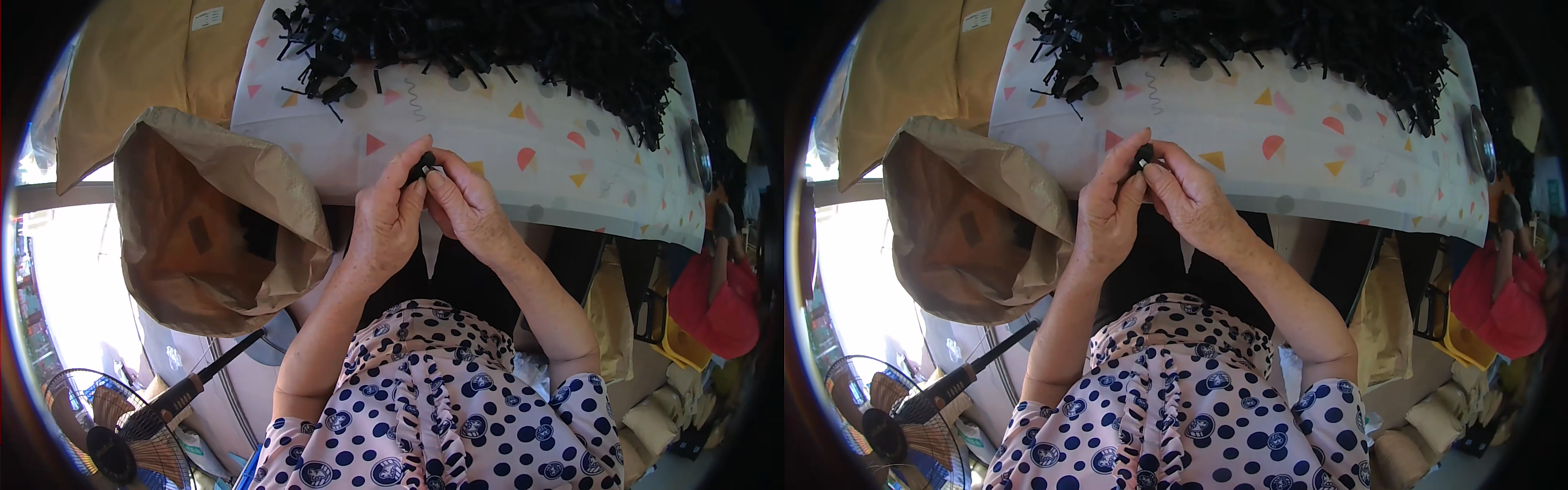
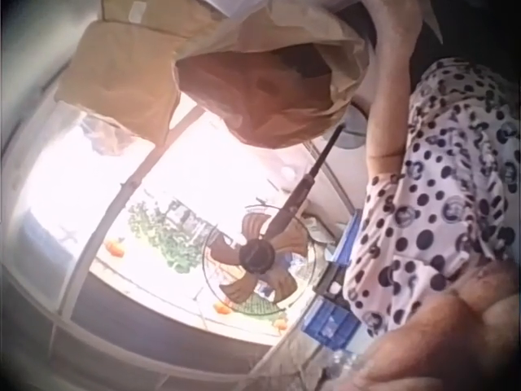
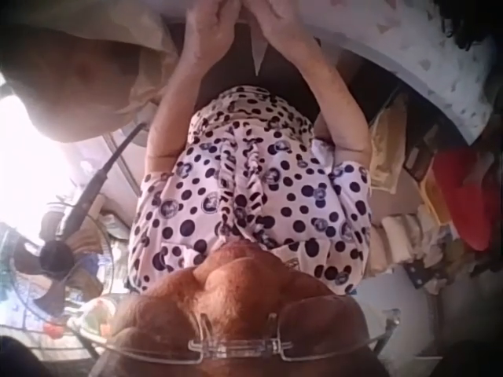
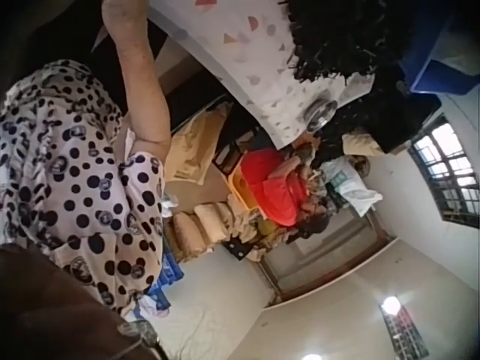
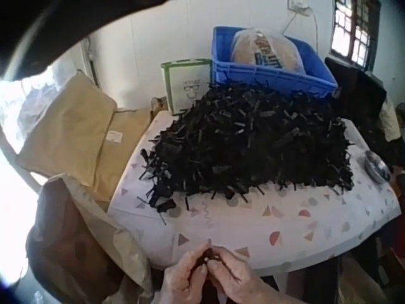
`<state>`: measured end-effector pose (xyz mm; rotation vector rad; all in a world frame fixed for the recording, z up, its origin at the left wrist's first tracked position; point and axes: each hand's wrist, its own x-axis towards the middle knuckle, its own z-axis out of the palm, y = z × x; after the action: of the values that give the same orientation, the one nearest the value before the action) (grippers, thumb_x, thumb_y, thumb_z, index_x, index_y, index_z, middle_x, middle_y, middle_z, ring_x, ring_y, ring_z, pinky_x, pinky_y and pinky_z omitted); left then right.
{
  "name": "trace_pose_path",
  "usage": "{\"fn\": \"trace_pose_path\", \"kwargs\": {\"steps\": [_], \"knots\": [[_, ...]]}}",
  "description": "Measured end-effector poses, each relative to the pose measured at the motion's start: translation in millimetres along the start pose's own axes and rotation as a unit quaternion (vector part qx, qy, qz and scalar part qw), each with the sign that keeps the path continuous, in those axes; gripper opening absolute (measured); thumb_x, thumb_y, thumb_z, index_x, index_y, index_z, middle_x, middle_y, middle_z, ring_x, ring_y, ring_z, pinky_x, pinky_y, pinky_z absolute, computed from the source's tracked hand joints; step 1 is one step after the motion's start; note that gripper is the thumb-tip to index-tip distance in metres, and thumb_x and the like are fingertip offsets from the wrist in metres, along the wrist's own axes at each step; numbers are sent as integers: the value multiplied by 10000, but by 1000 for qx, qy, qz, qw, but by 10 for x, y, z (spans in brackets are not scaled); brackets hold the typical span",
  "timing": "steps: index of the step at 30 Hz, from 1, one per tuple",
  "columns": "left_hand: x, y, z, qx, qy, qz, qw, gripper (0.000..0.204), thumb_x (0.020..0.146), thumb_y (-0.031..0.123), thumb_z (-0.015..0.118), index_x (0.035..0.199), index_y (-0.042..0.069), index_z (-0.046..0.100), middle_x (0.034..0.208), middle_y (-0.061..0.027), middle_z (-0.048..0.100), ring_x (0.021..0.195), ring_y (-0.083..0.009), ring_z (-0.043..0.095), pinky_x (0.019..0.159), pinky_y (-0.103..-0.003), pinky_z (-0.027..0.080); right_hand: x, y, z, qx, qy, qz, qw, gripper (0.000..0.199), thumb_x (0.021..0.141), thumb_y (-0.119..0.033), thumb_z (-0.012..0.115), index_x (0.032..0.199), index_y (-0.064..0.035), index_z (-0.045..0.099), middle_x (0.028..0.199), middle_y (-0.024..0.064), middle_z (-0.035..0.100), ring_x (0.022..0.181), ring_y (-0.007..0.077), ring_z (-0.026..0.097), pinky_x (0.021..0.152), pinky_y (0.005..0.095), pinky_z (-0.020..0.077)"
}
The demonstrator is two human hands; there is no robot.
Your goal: Assembling and packaging small black industrial components into a paper bag at a workbench.
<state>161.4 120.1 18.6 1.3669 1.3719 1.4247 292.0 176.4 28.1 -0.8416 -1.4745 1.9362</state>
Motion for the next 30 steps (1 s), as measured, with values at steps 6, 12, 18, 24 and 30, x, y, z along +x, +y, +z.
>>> {"fn": "trace_pose_path", "kwargs": {"steps": [6, 12, 18, 24, 30], "knots": [[-9, 13, -58, 130, 53, 54, 989, 392, 870, -51, 511, 1253, 33, 524, 1009, -188, 636, 831, -322, 644, 739, -326, 519, 60, -59, 82, 11, -20, 21, 1000, 274, 1003, -177, 440, 1235, -36, 476, 805, -14, 525, 667, 41, 484, 599, 183, 427], [-13, -174, -192, 204, 68, 92, 972, 375, 872, -28, 529, 1242, 27, 512, 1025, -189, 628, 868, -313, 654, 747, -350, 531, 271, -27, 22, -139, -37, 24, 989, 339, 994, -226, 472, 1284, -50, 481, 755, -29, 524, 640, 47, 465, 576, 196, 394], [-130, -188, -404, -252, 140, -187, 939, 395, 943, 37, 471, 1333, 86, 429, 1005, -95, 629, 872, -215, 655, 732, -281, 523, 1011, -235, -137, -337, -221, -34, 915, 347, 948, -192, 517, 1272, -69, 502, 896, 64, 651, 770, 156, 601, 689, 294, 482], [-201, -139, -416, -503, 108, -292, 807, 123, 978, 216, 486, 1034, 109, 511, 890, -70, 592, 799, -221, 624, 713, -325, 518, 1553, -93, 186, -702, -36, -143, 697, 326, 872, -153, 546, 1197, -145, 532, 860, 180, 670, 812, 360, 647, 661, 427, 513], [-122, -273, -404, -563, 114, -329, 750, 169, 967, 250, 523, 990, 82, 530, 851, -66, 575, 664, -171, 550, 585, -273, 446, 1188, -119, -145, -575, -10, -233, 784, 293, 853, -102, 583, 1144, -122, 557, 860, 117, 679, 777, 330, 658, 650, 404, 525]]}}
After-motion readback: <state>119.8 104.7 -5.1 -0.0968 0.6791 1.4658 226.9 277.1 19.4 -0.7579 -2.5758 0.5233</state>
